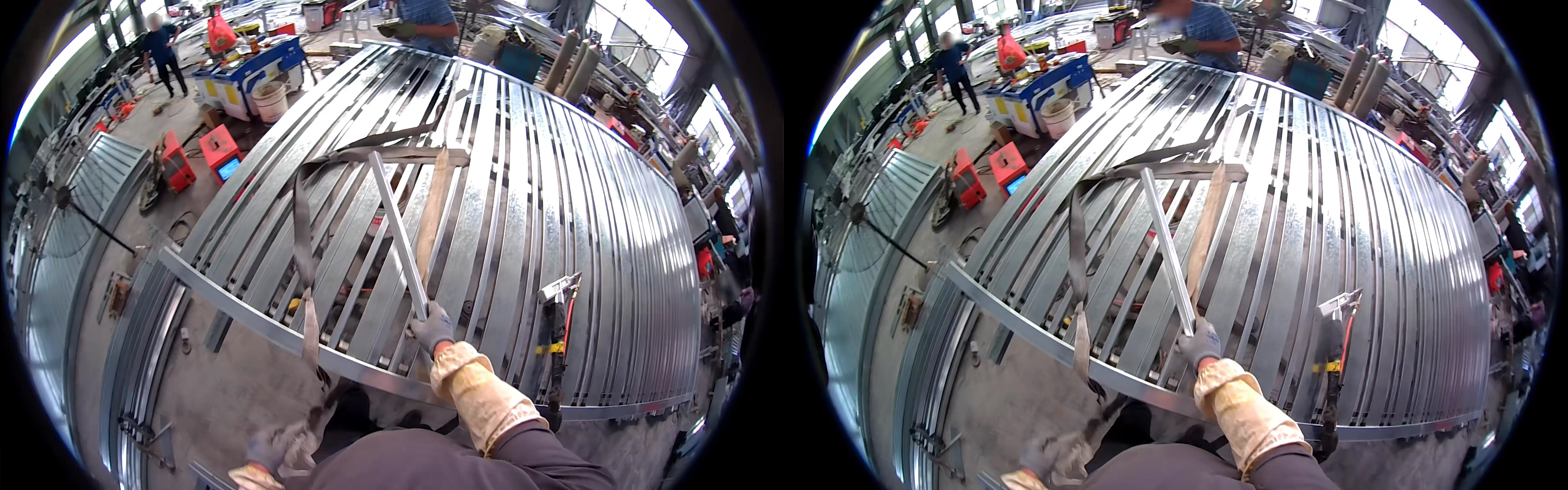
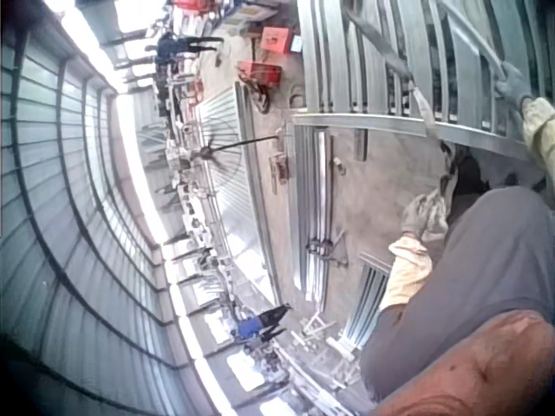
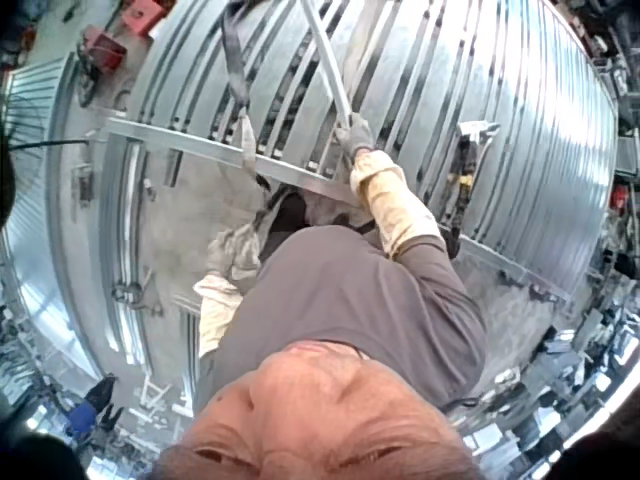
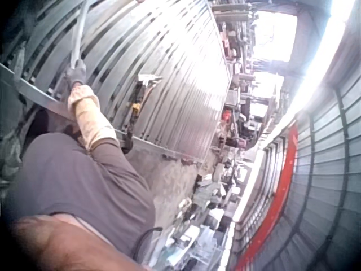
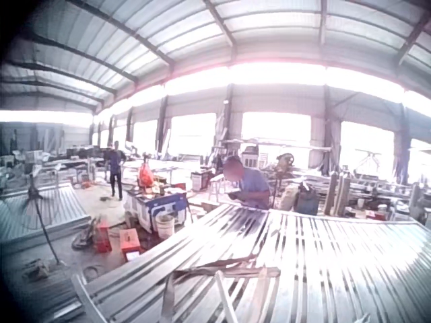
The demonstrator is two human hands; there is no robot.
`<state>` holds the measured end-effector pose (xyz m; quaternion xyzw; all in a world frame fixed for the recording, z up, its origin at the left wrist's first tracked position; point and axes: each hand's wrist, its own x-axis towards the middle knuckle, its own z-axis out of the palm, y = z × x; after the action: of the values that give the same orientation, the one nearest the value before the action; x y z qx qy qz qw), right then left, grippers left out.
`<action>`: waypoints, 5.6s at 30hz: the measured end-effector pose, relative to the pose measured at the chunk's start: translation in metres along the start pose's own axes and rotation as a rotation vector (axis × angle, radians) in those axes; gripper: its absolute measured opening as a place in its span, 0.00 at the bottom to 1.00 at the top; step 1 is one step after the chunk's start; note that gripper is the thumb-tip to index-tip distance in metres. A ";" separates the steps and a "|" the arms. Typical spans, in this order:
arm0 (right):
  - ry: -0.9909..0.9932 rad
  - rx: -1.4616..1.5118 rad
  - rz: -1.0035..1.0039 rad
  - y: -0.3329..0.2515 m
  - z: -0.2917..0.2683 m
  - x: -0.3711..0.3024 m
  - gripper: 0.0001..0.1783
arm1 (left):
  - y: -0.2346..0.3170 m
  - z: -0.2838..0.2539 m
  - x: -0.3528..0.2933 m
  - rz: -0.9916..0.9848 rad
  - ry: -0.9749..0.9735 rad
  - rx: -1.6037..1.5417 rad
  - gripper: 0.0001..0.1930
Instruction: The person welds metal bars onto a large curved metal frame using a handheld welding gun. They repeatedly position bars, weld them in place, and adjust the frame while working in a workshop with other workers nearby.
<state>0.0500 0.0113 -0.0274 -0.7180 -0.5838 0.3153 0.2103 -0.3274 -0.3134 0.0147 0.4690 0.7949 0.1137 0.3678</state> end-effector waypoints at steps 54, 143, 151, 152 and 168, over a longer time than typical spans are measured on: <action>-0.406 0.561 0.017 0.118 -0.220 -0.138 0.09 | 0.114 -0.074 -0.165 0.708 0.336 -1.631 0.20; 0.215 -0.763 0.371 0.220 -0.235 0.015 0.55 | 0.007 0.148 0.078 -0.124 -0.359 -0.165 0.35; 0.235 -0.683 0.340 0.206 -0.240 0.031 0.59 | 0.010 0.097 0.059 -0.187 -0.281 -0.292 0.32; 0.296 -0.713 0.346 0.209 -0.246 0.025 0.51 | 0.013 0.086 0.067 -0.168 -0.287 -0.306 0.31; 0.957 -0.230 0.188 0.050 -0.186 -0.210 0.19 | -0.077 -0.148 0.290 0.116 0.468 -0.639 0.14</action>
<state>0.1902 -0.1917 0.1146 -0.8502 -0.3855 -0.0985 0.3447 -0.5647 -0.0898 -0.0606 0.3364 0.7540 0.4795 0.2974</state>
